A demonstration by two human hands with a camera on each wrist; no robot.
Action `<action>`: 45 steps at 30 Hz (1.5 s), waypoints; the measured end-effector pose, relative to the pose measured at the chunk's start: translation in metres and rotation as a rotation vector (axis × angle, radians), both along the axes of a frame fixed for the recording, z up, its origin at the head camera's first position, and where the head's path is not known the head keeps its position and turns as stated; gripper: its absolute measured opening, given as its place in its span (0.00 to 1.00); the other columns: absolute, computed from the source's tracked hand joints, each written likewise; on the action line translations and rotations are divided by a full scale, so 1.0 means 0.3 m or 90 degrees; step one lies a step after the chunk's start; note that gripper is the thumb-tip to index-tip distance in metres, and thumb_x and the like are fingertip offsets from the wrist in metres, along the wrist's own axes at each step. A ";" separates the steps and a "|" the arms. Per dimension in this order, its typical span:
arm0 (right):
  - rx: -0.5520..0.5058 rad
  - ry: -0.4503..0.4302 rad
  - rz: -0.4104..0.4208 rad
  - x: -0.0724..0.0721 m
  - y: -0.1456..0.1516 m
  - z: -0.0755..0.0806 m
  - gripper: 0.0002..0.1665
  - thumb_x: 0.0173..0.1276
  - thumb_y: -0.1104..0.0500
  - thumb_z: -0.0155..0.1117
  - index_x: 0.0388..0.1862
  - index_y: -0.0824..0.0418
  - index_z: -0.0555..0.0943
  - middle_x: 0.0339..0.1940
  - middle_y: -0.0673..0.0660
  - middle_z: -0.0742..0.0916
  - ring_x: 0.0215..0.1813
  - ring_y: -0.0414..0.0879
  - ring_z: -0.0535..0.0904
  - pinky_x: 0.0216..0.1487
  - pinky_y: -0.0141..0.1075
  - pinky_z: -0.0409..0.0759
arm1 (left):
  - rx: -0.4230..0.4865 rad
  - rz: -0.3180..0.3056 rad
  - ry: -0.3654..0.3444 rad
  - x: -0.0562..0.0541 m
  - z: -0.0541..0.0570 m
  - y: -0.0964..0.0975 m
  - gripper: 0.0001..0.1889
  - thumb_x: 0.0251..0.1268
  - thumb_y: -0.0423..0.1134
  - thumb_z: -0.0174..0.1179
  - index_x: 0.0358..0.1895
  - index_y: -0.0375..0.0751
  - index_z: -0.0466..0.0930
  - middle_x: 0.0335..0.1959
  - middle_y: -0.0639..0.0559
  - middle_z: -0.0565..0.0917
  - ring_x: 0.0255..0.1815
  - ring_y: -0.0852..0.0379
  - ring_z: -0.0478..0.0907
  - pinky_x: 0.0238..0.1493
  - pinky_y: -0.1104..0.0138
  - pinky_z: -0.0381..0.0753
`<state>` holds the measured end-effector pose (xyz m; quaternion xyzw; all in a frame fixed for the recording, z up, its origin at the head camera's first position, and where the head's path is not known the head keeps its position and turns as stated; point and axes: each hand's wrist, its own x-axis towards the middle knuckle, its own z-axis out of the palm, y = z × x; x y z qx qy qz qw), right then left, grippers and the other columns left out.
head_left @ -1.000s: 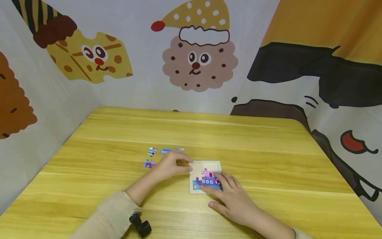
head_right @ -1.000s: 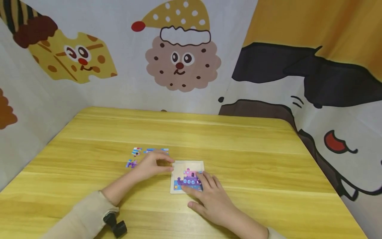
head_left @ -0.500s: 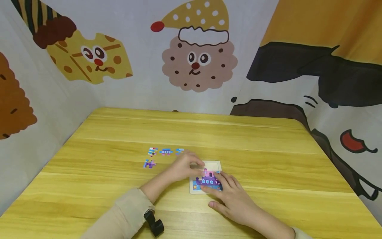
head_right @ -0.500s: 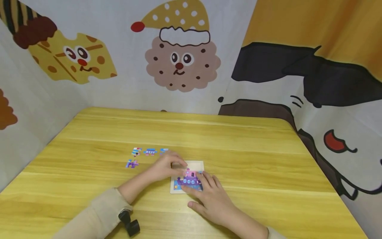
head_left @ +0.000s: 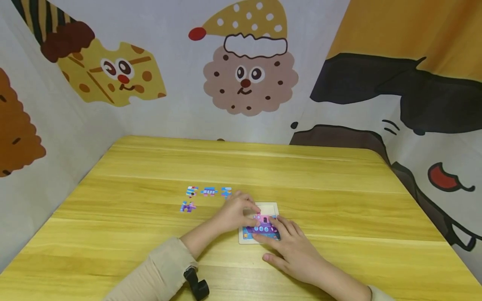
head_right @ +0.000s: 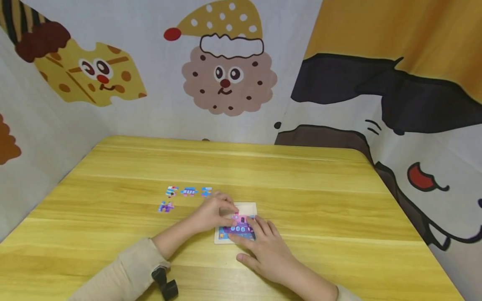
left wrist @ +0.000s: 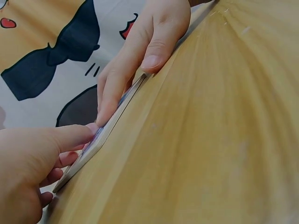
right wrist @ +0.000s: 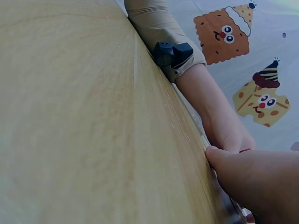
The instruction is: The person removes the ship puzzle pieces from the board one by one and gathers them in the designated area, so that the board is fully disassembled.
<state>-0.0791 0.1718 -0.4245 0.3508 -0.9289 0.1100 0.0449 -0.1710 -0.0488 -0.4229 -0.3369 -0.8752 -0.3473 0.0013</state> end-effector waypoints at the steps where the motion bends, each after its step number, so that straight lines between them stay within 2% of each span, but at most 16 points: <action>1: 0.001 -0.002 -0.001 0.000 0.000 0.001 0.29 0.72 0.37 0.48 0.71 0.33 0.64 0.74 0.63 0.61 0.73 0.63 0.52 0.63 0.65 0.55 | 0.000 0.001 -0.001 0.001 0.001 0.001 0.15 0.49 0.45 0.73 0.41 0.46 0.87 0.41 0.59 0.80 0.46 0.60 0.67 0.54 0.56 0.62; 11: 0.008 -0.008 -0.003 0.002 0.001 0.003 0.29 0.72 0.36 0.48 0.71 0.32 0.64 0.74 0.63 0.61 0.73 0.64 0.52 0.63 0.65 0.55 | 0.009 0.011 -0.051 0.004 0.002 0.013 0.15 0.49 0.42 0.74 0.41 0.45 0.86 0.43 0.59 0.79 0.49 0.58 0.67 0.57 0.54 0.58; 17: 0.013 -0.008 -0.004 0.001 0.002 0.001 0.29 0.72 0.36 0.47 0.71 0.32 0.63 0.74 0.62 0.61 0.73 0.63 0.52 0.63 0.65 0.55 | 0.020 0.017 -0.064 0.007 0.006 0.014 0.14 0.48 0.40 0.74 0.41 0.45 0.86 0.43 0.59 0.79 0.50 0.58 0.66 0.57 0.54 0.58; 23: 0.008 -0.004 -0.003 0.001 0.004 0.002 0.29 0.72 0.36 0.48 0.71 0.32 0.64 0.74 0.61 0.61 0.73 0.63 0.52 0.63 0.64 0.56 | 0.028 0.017 -0.058 0.008 0.010 0.016 0.13 0.49 0.40 0.74 0.40 0.46 0.85 0.44 0.59 0.81 0.50 0.57 0.68 0.57 0.53 0.57; 28: 0.006 -0.004 -0.003 0.001 0.005 0.002 0.29 0.71 0.36 0.48 0.71 0.32 0.64 0.74 0.61 0.61 0.73 0.63 0.52 0.63 0.64 0.56 | 0.044 0.014 -0.068 0.008 0.011 0.018 0.13 0.48 0.39 0.74 0.39 0.46 0.85 0.35 0.64 0.82 0.43 0.60 0.69 0.54 0.56 0.58; 31: 0.004 -0.009 -0.004 0.001 0.004 0.003 0.29 0.71 0.36 0.48 0.71 0.31 0.64 0.74 0.61 0.61 0.73 0.62 0.52 0.63 0.64 0.56 | 0.065 0.015 -0.082 0.005 0.007 0.017 0.12 0.48 0.37 0.74 0.38 0.45 0.85 0.29 0.64 0.80 0.38 0.60 0.69 0.49 0.60 0.63; 37: 0.000 -0.009 -0.003 0.001 0.003 0.003 0.29 0.72 0.36 0.48 0.71 0.32 0.64 0.75 0.60 0.60 0.73 0.62 0.52 0.63 0.64 0.55 | 0.148 0.007 -0.136 -0.001 -0.004 0.013 0.11 0.49 0.29 0.72 0.37 0.42 0.85 0.28 0.58 0.79 0.34 0.58 0.73 0.37 0.67 0.76; 45: 0.001 -0.010 -0.004 -0.001 0.002 0.000 0.29 0.71 0.36 0.48 0.71 0.31 0.64 0.74 0.61 0.61 0.73 0.62 0.52 0.64 0.63 0.55 | 0.214 0.014 -0.212 0.004 -0.007 0.003 0.10 0.53 0.29 0.68 0.40 0.41 0.85 0.29 0.56 0.80 0.33 0.56 0.76 0.37 0.65 0.78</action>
